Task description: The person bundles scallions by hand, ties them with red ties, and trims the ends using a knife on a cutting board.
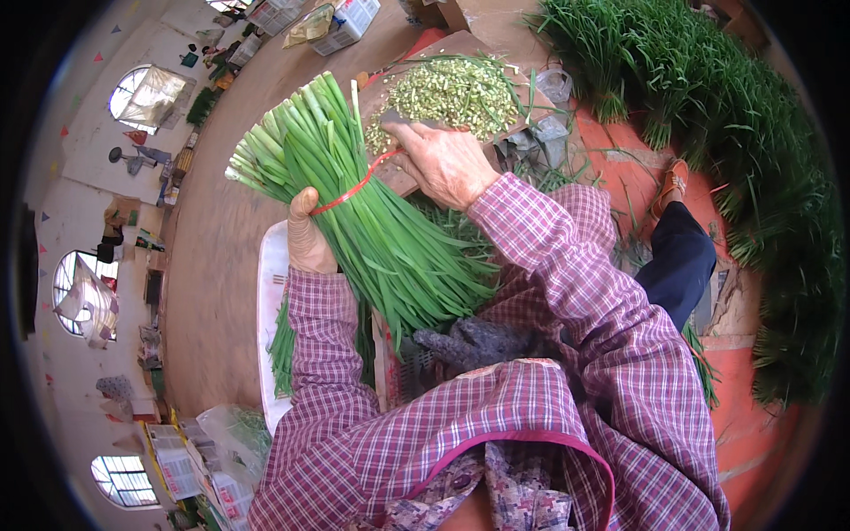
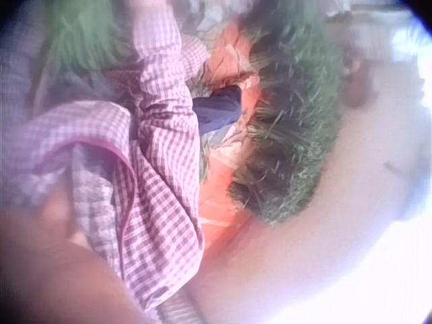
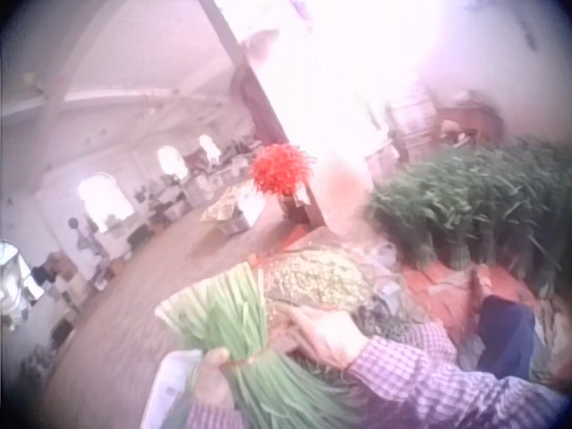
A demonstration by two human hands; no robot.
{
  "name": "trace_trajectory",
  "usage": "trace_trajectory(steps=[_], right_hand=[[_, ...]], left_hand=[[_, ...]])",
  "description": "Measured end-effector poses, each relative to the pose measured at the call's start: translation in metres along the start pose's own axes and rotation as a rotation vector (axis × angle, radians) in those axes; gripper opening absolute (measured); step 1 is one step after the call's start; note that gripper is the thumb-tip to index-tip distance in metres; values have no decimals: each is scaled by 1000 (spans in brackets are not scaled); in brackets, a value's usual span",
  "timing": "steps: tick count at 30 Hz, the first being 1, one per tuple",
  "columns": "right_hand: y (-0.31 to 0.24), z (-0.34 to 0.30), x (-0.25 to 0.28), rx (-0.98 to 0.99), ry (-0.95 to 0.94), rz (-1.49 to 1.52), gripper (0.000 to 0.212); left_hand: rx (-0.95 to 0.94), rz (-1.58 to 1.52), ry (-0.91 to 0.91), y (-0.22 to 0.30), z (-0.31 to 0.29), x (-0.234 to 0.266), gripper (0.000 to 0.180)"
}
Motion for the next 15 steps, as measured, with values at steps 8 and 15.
trace_trajectory(steps=[8,15], right_hand=[[-41,-49,-12,-20,-347,-140,28],[-39,-16,56,153,173,-26,17]], left_hand=[[249,-104,-11,17,-3,5,62],[352,-148,-34,-21,-15,3,61]])
Point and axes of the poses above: each hand's wrist, its own z-axis towards the middle knuckle, its own x-axis out of the back of the hand, y = z × x, the point moved 3 cm from there along z, towards the middle knuckle, and after that the axes turned 12 degrees about -y, right-handed, at the moved point
